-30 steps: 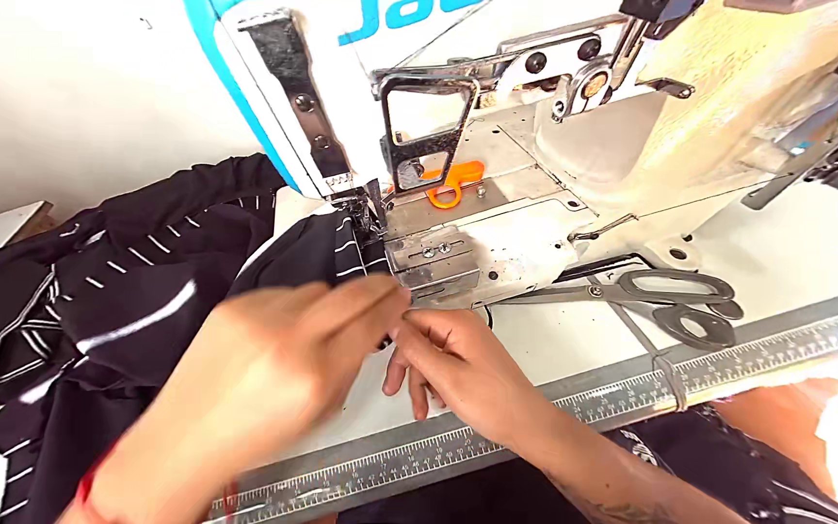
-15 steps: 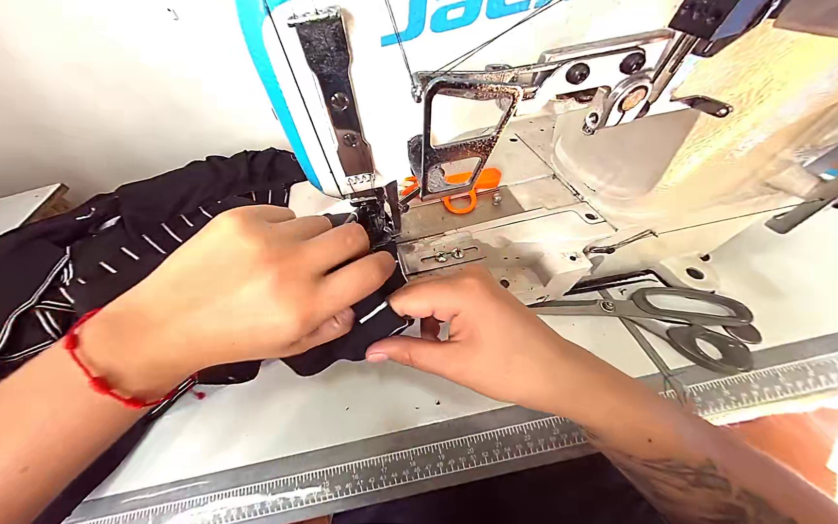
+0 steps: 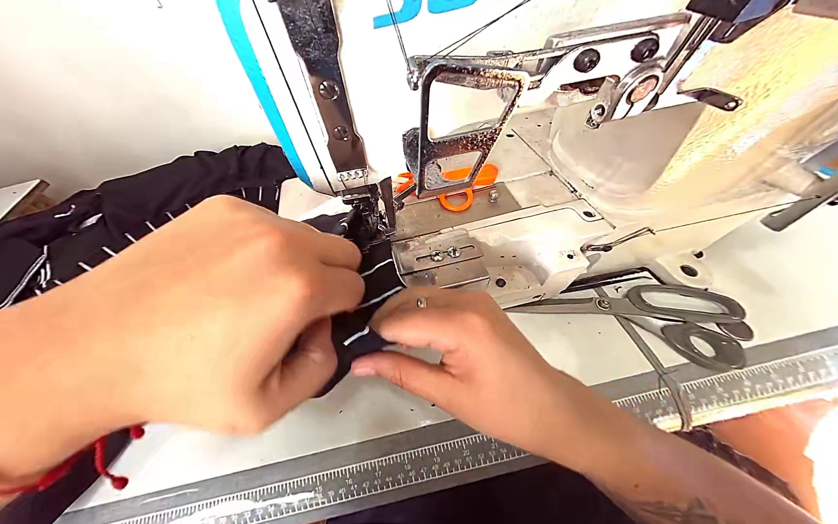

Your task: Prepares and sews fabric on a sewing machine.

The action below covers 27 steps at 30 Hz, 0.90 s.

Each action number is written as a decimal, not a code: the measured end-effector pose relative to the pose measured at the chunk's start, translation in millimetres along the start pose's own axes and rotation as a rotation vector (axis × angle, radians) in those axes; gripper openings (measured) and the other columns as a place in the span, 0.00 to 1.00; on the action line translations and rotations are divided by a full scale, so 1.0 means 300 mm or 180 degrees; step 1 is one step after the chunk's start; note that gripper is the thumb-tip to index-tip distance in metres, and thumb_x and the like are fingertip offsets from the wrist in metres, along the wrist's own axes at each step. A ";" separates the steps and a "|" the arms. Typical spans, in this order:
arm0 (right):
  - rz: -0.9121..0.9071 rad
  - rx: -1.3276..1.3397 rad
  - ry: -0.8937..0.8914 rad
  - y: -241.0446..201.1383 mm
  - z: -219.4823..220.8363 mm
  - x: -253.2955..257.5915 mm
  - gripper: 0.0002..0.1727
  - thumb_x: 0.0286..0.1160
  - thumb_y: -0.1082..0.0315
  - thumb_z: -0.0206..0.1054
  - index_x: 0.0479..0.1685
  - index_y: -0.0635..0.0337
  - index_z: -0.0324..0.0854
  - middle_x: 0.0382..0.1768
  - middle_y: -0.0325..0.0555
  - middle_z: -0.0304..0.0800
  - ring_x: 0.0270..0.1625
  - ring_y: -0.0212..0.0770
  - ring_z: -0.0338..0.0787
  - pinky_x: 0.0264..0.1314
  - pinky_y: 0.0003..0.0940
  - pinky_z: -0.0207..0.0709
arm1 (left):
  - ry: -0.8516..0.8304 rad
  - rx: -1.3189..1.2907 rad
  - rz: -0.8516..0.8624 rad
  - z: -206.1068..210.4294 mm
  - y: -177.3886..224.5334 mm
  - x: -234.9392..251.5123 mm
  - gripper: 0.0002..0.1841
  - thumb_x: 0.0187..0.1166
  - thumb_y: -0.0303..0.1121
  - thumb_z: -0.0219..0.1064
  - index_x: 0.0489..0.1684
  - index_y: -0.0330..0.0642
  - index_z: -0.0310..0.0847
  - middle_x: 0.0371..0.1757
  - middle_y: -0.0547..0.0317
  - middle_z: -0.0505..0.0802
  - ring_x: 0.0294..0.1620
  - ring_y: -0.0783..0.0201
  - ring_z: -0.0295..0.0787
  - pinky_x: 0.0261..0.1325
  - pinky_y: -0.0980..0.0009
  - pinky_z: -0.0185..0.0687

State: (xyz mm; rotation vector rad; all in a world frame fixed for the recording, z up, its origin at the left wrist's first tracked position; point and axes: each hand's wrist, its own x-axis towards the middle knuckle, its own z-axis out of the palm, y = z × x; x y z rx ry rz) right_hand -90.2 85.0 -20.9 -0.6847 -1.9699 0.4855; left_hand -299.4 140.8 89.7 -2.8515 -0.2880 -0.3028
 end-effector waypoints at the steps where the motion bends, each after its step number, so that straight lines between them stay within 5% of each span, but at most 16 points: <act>1: 0.0003 0.0054 0.0023 -0.001 0.014 -0.014 0.13 0.80 0.61 0.70 0.32 0.61 0.91 0.32 0.40 0.93 0.42 0.27 0.91 0.47 0.20 0.83 | -0.0097 0.0096 -0.0104 0.015 -0.024 -0.012 0.11 0.65 0.41 0.56 0.15 0.56 0.79 0.23 0.74 0.82 0.21 0.75 0.79 0.16 0.71 0.66; 5: 0.0020 0.0049 0.0091 0.010 0.042 -0.039 0.14 0.80 0.62 0.70 0.31 0.63 0.90 0.33 0.42 0.93 0.44 0.28 0.92 0.49 0.19 0.83 | -0.0226 0.0196 -0.0392 0.056 -0.076 -0.051 0.12 0.65 0.43 0.57 0.27 0.53 0.88 0.51 0.66 0.94 0.38 0.68 0.92 0.25 0.63 0.81; 13: 0.0129 0.0156 0.0213 0.019 0.036 -0.017 0.11 0.77 0.62 0.73 0.35 0.62 0.93 0.37 0.40 0.95 0.44 0.24 0.91 0.47 0.15 0.83 | 0.0053 0.0186 -0.0150 0.010 -0.003 -0.028 0.13 0.67 0.43 0.55 0.13 0.54 0.75 0.22 0.73 0.77 0.23 0.74 0.74 0.20 0.73 0.61; 17: 0.0177 0.0098 0.0257 0.021 0.037 -0.017 0.11 0.75 0.62 0.75 0.32 0.61 0.92 0.35 0.39 0.93 0.40 0.22 0.88 0.42 0.13 0.81 | -0.0048 0.0448 -0.0262 0.017 -0.047 -0.044 0.13 0.66 0.43 0.54 0.16 0.51 0.78 0.31 0.64 0.87 0.28 0.65 0.85 0.20 0.64 0.70; 22: 0.0203 0.0184 0.0267 0.020 0.039 -0.020 0.10 0.75 0.63 0.74 0.36 0.61 0.93 0.37 0.39 0.95 0.43 0.23 0.90 0.46 0.14 0.83 | 0.0116 0.0188 -0.0272 0.003 0.008 -0.032 0.14 0.69 0.42 0.54 0.13 0.53 0.75 0.24 0.71 0.79 0.23 0.73 0.75 0.20 0.73 0.59; 27: 0.0214 0.0233 0.0290 0.019 0.040 -0.016 0.10 0.76 0.63 0.74 0.35 0.61 0.93 0.38 0.38 0.94 0.43 0.22 0.90 0.46 0.14 0.83 | 0.0087 0.0252 -0.0365 0.002 -0.017 -0.036 0.13 0.66 0.43 0.55 0.15 0.53 0.78 0.32 0.67 0.88 0.31 0.70 0.84 0.23 0.69 0.71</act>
